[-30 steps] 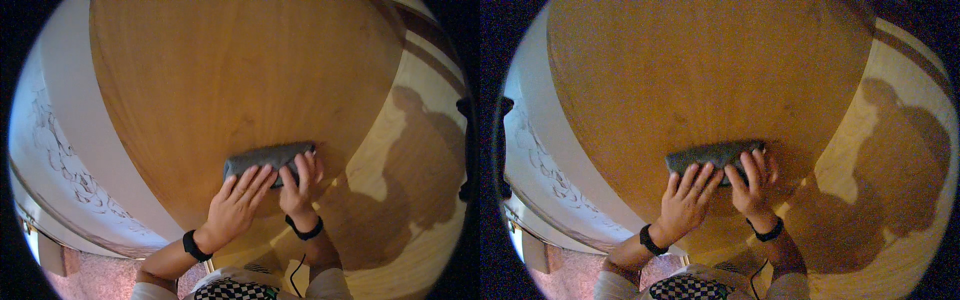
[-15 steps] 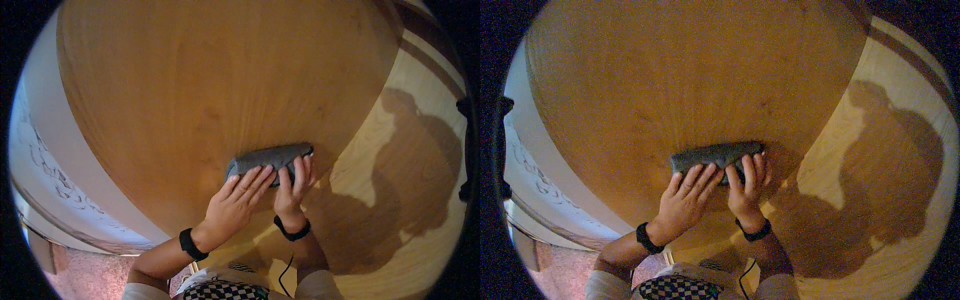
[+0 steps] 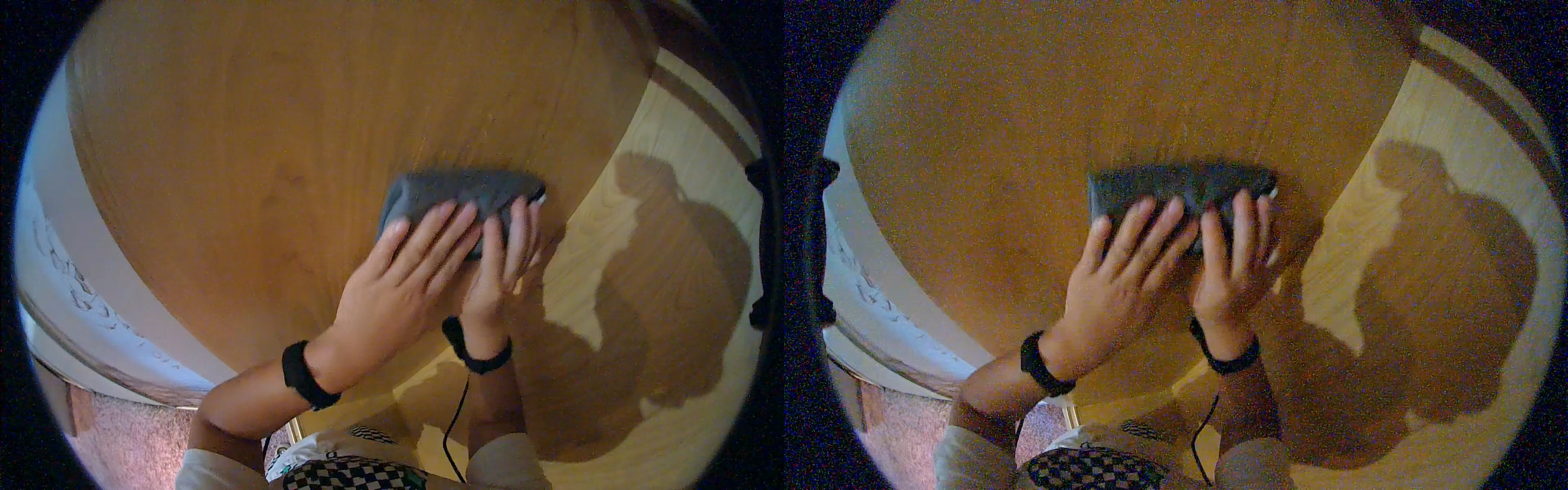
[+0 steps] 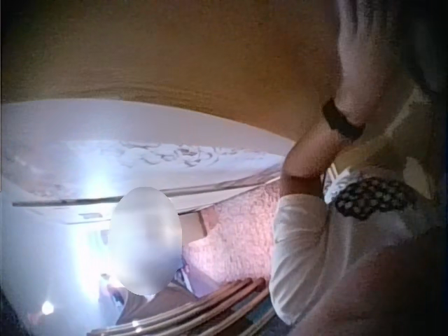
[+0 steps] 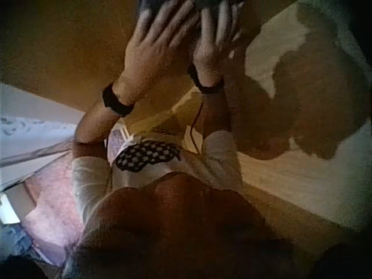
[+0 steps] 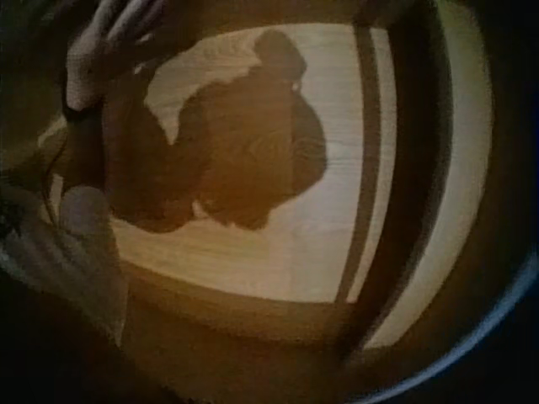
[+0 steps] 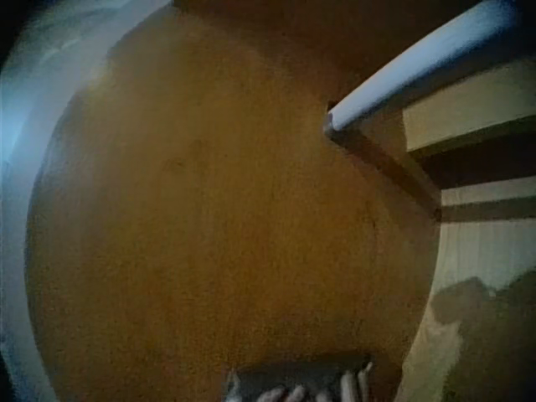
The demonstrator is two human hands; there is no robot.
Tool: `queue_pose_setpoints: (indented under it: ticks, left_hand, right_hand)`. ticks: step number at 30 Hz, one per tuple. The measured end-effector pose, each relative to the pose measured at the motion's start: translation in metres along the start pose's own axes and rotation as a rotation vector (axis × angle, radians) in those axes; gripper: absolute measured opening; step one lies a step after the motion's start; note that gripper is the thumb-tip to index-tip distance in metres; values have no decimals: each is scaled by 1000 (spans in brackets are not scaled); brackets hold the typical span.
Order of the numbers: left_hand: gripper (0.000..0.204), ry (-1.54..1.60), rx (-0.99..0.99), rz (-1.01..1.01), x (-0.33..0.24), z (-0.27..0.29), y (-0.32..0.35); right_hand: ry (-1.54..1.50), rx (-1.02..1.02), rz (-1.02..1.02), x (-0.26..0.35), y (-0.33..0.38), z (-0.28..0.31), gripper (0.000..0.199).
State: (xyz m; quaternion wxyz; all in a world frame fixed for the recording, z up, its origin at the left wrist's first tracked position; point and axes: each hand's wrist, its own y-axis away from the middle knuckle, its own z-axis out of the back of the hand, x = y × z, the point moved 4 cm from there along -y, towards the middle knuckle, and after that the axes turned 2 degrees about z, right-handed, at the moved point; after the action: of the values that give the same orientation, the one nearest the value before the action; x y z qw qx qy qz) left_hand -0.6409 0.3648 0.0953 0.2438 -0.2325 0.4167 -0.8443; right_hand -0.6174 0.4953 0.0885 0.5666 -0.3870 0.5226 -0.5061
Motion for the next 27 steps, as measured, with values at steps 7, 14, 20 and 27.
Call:
queue_pose_setpoints:
  ticks: [7, 14, 20, 27]
  left_hand:
    - [59, -10, 130, -77, -17, -21, 21]
    - [56, 74, -43, -20, -28, -9, -43]
    - [60, -144, 198, -151, -47, -51, 17]
    - [58, 42, 134, -120, -57, -47, -26]
  right_hand:
    - [27, 46, 30, -6, 39, 2, 27]
    - [82, 99, 39, -39, -14, 13, 43]
    - [104, 120, 31, -40, 73, 0, 40]
    - [64, 126, -32, -62, 34, 14, 31]
